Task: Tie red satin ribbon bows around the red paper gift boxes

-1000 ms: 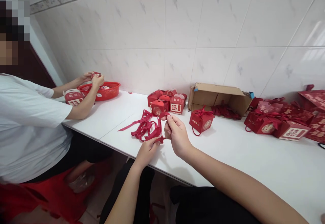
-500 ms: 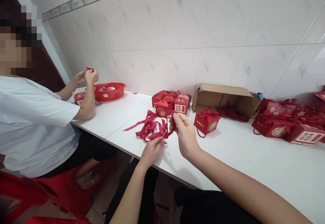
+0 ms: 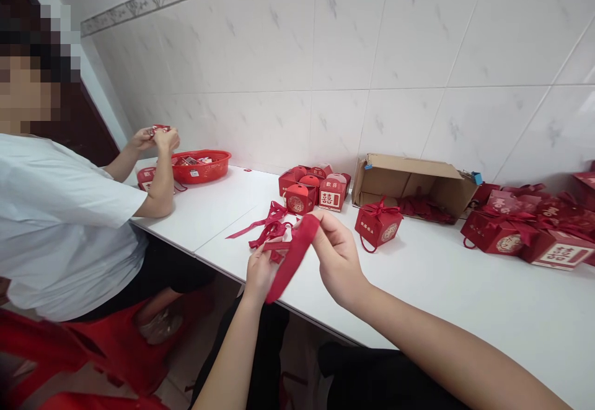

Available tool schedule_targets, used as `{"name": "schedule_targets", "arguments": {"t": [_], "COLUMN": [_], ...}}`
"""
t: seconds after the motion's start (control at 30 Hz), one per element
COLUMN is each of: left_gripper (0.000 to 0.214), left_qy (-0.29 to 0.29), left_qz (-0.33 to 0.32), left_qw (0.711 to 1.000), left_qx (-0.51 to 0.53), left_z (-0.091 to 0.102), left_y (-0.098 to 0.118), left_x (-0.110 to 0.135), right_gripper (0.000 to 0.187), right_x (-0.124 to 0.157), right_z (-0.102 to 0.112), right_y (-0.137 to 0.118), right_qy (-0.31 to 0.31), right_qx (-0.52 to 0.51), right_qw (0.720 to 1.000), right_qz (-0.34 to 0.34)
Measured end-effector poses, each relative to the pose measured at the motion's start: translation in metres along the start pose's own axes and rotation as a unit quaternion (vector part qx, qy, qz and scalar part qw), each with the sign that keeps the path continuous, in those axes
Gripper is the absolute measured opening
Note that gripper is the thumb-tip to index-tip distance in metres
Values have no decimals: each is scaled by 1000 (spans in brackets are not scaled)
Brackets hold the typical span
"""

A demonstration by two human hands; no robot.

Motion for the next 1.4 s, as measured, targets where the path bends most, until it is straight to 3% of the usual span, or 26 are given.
{"name": "schedule_targets", "arguments": {"t": [0.1, 0.23, 0.43, 0.57, 0.73, 0.8, 0.87, 0.93, 0.97, 1.03, 1.1, 1.23, 1.4], "left_gripper": [36, 26, 30, 33, 32, 32, 35, 43, 47, 57, 70, 73, 62], "left_qy": [46, 112, 90, 87, 90, 110, 146, 172, 173, 152, 115, -18, -243], "left_qz": [38, 108, 160, 201, 179, 170, 134, 35, -21, -86, -85, -99, -188], "left_qw": [994, 955, 888, 834, 828, 852, 906, 978, 983, 932, 887, 833, 763], "left_qx": [96, 253, 422, 506, 524, 483, 374, 111, -52, -317, -439, -544, -568], "left_z": [13, 33, 37, 38, 46, 47, 50, 52, 48, 33, 19, -27, -124], "left_y": [-3, -16, -21, -23, -19, -18, -10, 12, 25, 36, 27, -8, -47], "left_x": [-5, -13, -18, -17, -19, -21, -25, -35, -42, -58, -75, -82, -25], "right_gripper": [21, 32, 50, 55, 58, 57, 52, 46, 42, 39, 39, 36, 32], "right_x": [1, 5, 8, 15, 29, 34, 45, 62, 71, 85, 94, 108, 121], "right_z": [1, -3, -11, -19, -31, -38, -50, -63, -69, -75, -79, -85, -95], "right_y": [-10, -18, -11, -9, -16, -23, -23, -18, -13, -1, 10, 26, 32], "right_qy": [2, -18, -53, -118, -215, -256, -329, -420, -461, -515, -542, -587, -647], "right_qx": [8, -13, -31, -7, 30, 37, 54, 83, 103, 148, 184, 232, 300], "right_qw": [1000, 999, 998, 993, 975, 964, 941, 902, 880, 842, 817, 772, 693], "right_qz": [24, 42, 13, 15, 44, 64, 64, 57, 55, 56, 62, 80, 105]}}
Point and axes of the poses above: each hand's wrist, its own x-axis away from the middle knuckle, its own z-axis out of the back of the hand, y = z × x, the point moved 10 cm from there along -x, towards the middle knuckle, and after that the axes turned 13 degrees about y, right-handed, at the moved point
